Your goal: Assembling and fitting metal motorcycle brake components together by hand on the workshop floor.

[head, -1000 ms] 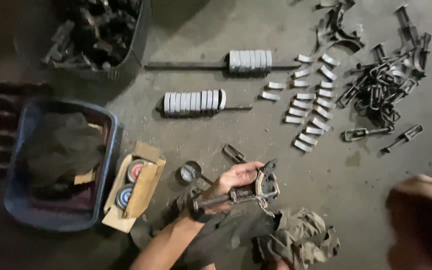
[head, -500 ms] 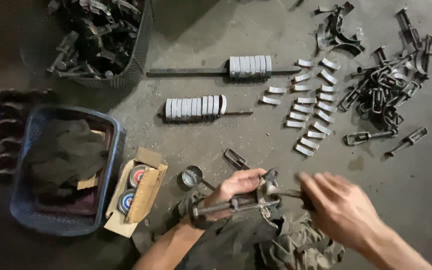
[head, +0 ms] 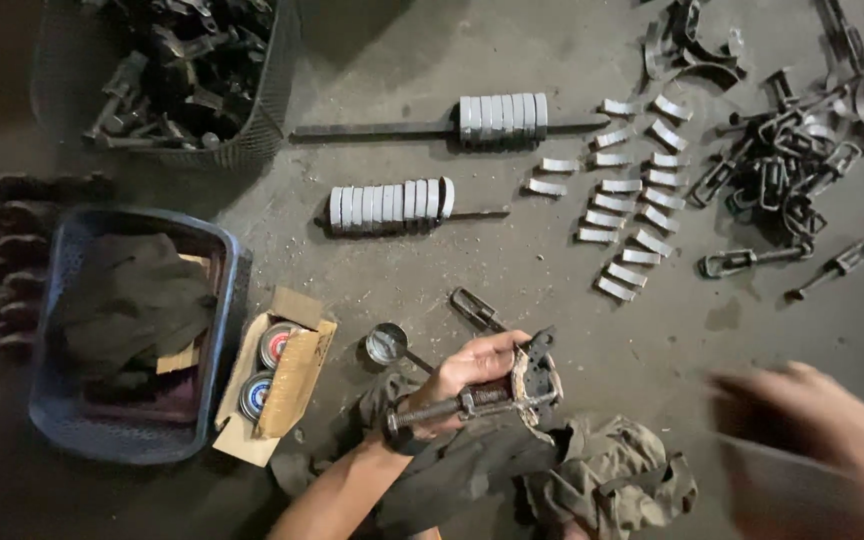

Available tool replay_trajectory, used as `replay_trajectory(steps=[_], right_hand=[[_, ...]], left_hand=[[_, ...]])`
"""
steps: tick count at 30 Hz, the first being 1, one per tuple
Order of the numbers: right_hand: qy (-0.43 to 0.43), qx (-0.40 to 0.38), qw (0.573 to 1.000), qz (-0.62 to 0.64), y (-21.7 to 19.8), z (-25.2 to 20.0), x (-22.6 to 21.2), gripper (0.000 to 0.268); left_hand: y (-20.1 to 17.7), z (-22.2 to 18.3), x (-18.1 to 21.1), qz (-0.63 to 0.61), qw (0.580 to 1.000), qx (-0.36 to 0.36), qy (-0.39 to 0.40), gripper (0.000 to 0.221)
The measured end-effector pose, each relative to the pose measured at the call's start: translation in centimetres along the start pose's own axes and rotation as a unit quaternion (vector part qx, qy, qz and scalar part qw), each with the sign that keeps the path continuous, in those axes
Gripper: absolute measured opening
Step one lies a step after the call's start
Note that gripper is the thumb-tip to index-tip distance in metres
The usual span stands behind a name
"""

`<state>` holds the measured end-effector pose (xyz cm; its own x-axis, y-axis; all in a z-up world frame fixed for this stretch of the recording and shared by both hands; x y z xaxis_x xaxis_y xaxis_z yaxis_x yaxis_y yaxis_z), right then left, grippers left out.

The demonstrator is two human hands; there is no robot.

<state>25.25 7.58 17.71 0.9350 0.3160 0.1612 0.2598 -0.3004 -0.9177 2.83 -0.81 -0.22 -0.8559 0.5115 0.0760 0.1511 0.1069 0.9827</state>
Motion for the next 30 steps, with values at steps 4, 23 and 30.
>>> replay_trajectory(steps=[4,23,30], right_hand=[[-0.050,0.194,0.961,0.193,3.5,0.1,0.6,0.032],[-0.077,0.232,0.925,0.290,2.1,-2.4,1.0,0.037],[-0.246,0.318,0.866,0.298,-2.4,-1.2,-2.4,0.045]], left_hand=[[1.1,0.1,1.0,0.007,0.999,-0.032,0.021,0.046],[2.3,-0.6,1.2,0.073,0.997,0.011,0.005,0.041],[0.7,-0.9,0.3,0.088,0.993,0.077,-0.016,0.044]])
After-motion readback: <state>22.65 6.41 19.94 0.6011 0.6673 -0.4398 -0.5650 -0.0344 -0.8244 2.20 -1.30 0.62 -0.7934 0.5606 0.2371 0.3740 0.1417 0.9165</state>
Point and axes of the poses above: each hand's wrist, its own z-axis towards the middle knuckle, its own y-axis out of the palm, x = y × z, the point moved 4 cm from there along z, towards the middle knuckle, and after that the axes turned 6 degrees about x, right-handed, at the moved point
